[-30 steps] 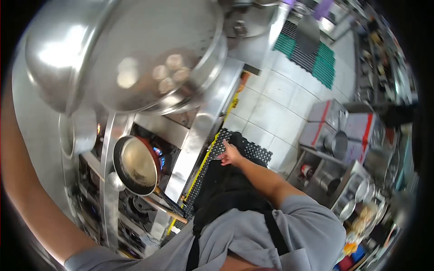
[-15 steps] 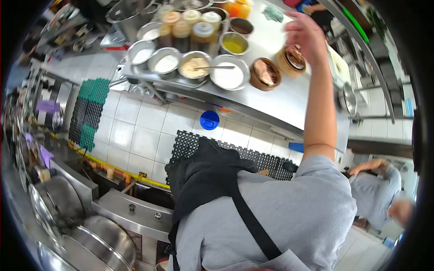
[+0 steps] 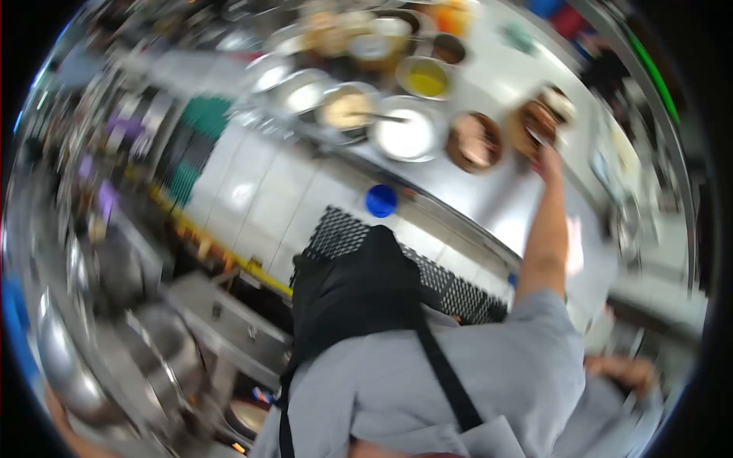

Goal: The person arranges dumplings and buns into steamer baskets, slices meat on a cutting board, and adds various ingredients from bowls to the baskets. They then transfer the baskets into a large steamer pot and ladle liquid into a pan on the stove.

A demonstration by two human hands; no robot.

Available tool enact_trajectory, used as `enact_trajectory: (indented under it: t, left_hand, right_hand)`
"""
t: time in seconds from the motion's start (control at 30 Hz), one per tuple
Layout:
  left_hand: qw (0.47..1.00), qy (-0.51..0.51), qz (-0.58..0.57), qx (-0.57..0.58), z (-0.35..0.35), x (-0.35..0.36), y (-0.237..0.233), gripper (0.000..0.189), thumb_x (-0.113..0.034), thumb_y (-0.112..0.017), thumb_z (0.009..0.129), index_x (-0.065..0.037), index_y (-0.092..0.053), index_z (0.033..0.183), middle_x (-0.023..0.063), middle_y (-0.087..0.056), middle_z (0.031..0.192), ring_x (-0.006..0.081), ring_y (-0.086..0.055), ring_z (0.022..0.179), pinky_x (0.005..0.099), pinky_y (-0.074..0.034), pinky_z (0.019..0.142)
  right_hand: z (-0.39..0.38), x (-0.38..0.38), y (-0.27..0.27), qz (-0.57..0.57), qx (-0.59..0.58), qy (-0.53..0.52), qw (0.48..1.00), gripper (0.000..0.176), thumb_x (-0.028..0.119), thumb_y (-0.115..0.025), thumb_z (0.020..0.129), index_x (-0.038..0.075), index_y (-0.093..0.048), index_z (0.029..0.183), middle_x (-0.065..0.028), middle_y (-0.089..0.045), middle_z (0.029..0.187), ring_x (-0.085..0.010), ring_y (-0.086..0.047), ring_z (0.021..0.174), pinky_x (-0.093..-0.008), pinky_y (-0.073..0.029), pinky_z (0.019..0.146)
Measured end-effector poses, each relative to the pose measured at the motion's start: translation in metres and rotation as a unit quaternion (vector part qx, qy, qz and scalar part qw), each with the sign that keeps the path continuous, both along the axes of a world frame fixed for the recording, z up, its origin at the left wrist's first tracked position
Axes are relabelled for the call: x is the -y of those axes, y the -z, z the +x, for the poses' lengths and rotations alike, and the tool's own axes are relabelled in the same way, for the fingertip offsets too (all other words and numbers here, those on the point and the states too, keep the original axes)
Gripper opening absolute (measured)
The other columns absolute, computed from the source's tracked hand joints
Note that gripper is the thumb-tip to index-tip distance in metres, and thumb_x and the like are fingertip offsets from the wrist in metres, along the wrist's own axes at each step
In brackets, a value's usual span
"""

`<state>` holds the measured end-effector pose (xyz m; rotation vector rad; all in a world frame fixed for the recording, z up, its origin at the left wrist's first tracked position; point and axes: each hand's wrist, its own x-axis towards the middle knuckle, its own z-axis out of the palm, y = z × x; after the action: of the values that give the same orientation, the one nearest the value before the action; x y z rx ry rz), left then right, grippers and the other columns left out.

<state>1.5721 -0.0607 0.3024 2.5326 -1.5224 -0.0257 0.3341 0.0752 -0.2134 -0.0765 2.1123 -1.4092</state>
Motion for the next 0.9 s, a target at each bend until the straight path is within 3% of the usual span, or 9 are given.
enact_trajectory:
  t: [0.1, 0.13, 0.2, 0.33, 0.43, 0.6, 0.8, 0.83, 0.9]
  left_hand:
    - [0.999, -0.026, 0.025, 0.026, 0.020, -0.041, -0.050, 0.067, -0.056, -0.039, 0.098, 0.000, -0.055, 0.133, 0.0179, -0.059, 0.130, 0.0283, -0.053, 0.122, 0.0340, -0.034, 0.107]
    - [0.998, -0.028, 0.035, 0.051, 0.012, -0.053, -0.062, 0.068, -0.056, -0.038, 0.098, 0.000, -0.054, 0.134, 0.0179, -0.059, 0.131, 0.0284, -0.053, 0.123, 0.0338, -0.034, 0.108]
    - [0.974, 0.015, 0.035, 0.222, 0.031, -0.096, -0.070, 0.072, -0.059, -0.041, 0.097, 0.003, -0.055, 0.132, 0.0186, -0.060, 0.128, 0.0280, -0.055, 0.122, 0.0343, -0.035, 0.107]
    - [0.984, -0.100, -0.006, 0.150, 0.001, -0.111, -0.069, 0.090, -0.071, -0.046, 0.087, 0.008, -0.056, 0.128, 0.0215, -0.066, 0.112, 0.0278, -0.062, 0.109, 0.0330, -0.042, 0.099]
    - [0.984, -0.141, -0.013, 0.113, 0.041, -0.124, -0.070, 0.088, -0.071, -0.046, 0.087, 0.008, -0.058, 0.126, 0.0200, -0.066, 0.111, 0.0261, -0.061, 0.106, 0.0324, -0.043, 0.096]
    - [0.981, -0.165, -0.093, 0.035, 0.099, -0.168, -0.060, 0.082, -0.069, -0.046, 0.090, 0.005, -0.062, 0.121, 0.0140, -0.066, 0.103, 0.0209, -0.062, 0.091, 0.0313, -0.047, 0.084]
    - [0.891, -0.223, -0.116, 0.378, 0.061, -0.205, -0.037, 0.070, -0.060, -0.043, 0.094, 0.004, -0.068, 0.107, 0.0252, -0.066, 0.110, 0.0375, -0.063, 0.098, 0.0456, -0.048, 0.087]
    - [0.910, -0.272, -0.079, 0.301, 0.056, -0.203, -0.047, 0.071, -0.059, -0.043, 0.093, 0.005, -0.065, 0.113, 0.0268, -0.058, 0.125, 0.0425, -0.052, 0.121, 0.0438, -0.037, 0.106]
    - [0.907, -0.276, -0.076, 0.308, 0.059, -0.209, -0.055, 0.070, -0.059, -0.043, 0.094, 0.004, -0.065, 0.113, 0.0266, -0.059, 0.125, 0.0423, -0.052, 0.121, 0.0437, -0.038, 0.106]
  right_hand:
    - [-0.041, -0.008, 0.028, -0.112, 0.077, -0.051, 0.989, 0.020, 0.024, -0.054, 0.093, 0.010, -0.053, 0.078, -0.0025, -0.048, 0.073, -0.0169, -0.051, 0.065, -0.0375, -0.052, 0.063]
    - [-0.065, -0.019, 0.041, -0.069, -0.039, -0.201, 0.976, 0.029, 0.030, -0.055, 0.095, 0.013, -0.051, 0.071, -0.0001, -0.045, 0.066, -0.0143, -0.048, 0.058, -0.0335, -0.048, 0.056]
    - [-0.010, -0.017, -0.032, 0.016, -0.059, -0.062, 0.996, 0.036, 0.043, -0.055, 0.095, 0.015, -0.052, 0.073, 0.0025, -0.044, 0.058, -0.0096, -0.042, 0.048, -0.0251, -0.037, 0.043]
    - [-0.057, -0.038, -0.095, 0.229, -0.252, -0.123, 0.932, 0.046, 0.052, -0.054, 0.092, 0.007, -0.058, 0.084, -0.0029, -0.048, 0.053, -0.0135, -0.041, 0.036, -0.0284, -0.033, 0.032]
    - [-0.064, -0.022, -0.177, 0.331, -0.300, -0.233, 0.864, 0.043, 0.041, -0.052, 0.095, -0.001, -0.061, 0.103, -0.0125, -0.062, 0.079, -0.0229, -0.059, 0.064, -0.0340, -0.048, 0.055]
    - [0.140, 0.053, -0.330, 0.131, -0.454, -0.496, 0.729, 0.041, 0.023, -0.060, 0.093, 0.000, -0.060, 0.126, -0.0243, -0.066, 0.113, -0.0359, -0.064, 0.107, -0.0364, -0.049, 0.091]
    - [0.370, 0.246, -0.321, -0.024, -0.501, -0.637, 0.586, 0.045, 0.026, -0.048, 0.100, -0.005, -0.050, 0.132, -0.0206, -0.054, 0.130, -0.0306, -0.048, 0.123, -0.0355, -0.032, 0.106]
    - [0.423, 0.281, -0.317, -0.064, -0.480, -0.676, 0.555, 0.045, 0.024, -0.050, 0.099, -0.004, -0.049, 0.134, -0.0194, -0.054, 0.130, -0.0289, -0.050, 0.122, -0.0359, -0.034, 0.105]
    - [0.558, 0.321, -0.315, -0.175, -0.387, -0.741, 0.520, 0.042, 0.020, -0.052, 0.097, -0.005, -0.051, 0.131, -0.0186, -0.055, 0.130, -0.0255, -0.053, 0.120, -0.0359, -0.039, 0.102]
